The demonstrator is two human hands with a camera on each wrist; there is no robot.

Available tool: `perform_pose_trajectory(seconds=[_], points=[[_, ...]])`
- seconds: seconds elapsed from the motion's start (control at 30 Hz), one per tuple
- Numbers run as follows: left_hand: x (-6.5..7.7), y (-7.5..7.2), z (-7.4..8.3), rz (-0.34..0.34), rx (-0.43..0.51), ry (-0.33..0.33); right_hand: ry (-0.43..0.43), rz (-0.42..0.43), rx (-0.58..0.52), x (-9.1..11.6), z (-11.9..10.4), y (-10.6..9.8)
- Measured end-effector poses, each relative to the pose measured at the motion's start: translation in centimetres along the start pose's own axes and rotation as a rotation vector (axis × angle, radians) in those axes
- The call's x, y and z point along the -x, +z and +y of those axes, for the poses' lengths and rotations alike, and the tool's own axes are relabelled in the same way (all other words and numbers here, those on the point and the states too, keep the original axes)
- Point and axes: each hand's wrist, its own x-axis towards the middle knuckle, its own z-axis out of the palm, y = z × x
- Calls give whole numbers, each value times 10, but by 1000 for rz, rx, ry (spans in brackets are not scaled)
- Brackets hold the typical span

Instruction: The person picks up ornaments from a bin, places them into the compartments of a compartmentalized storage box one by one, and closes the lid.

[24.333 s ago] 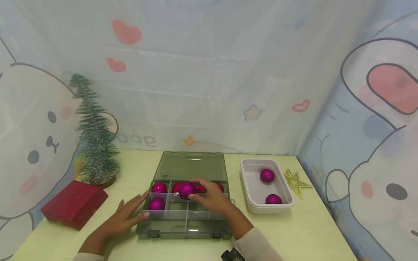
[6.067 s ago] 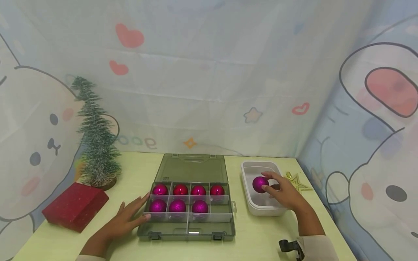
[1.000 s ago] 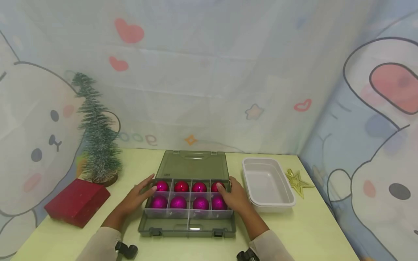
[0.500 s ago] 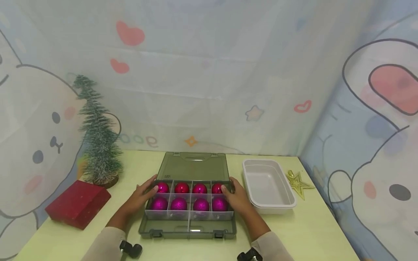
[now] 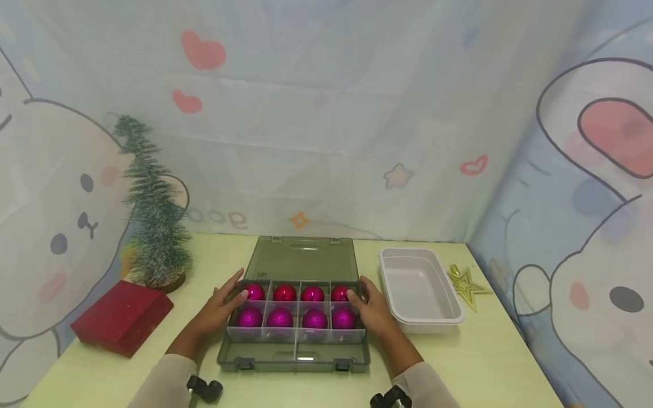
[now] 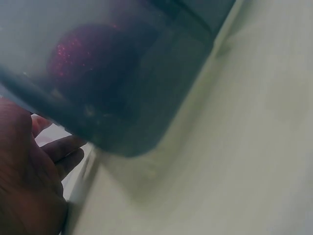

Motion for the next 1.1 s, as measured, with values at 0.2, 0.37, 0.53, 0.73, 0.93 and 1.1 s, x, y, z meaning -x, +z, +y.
perform_pose_trajectory(seconds=[0.2,0.37,0.53,0.73,0.93,1.1], points=[[2,-1,0,2,2,21,-8,-6,-63,1,0,2],[4,-1,2,-1,10,29,-9,-21,-55,2,2,2],[3,-2,5,-11,18,29,1,-31,-78,0,2,0],[4,-3,4,-20,24,13,4,-44,-103,1,3,1],[3,-3,2,-26,16,5,-2,-51,-86,0,4,1],[0,-4,2,-31,21,-6,-25,-47,-102,-1,2,0]])
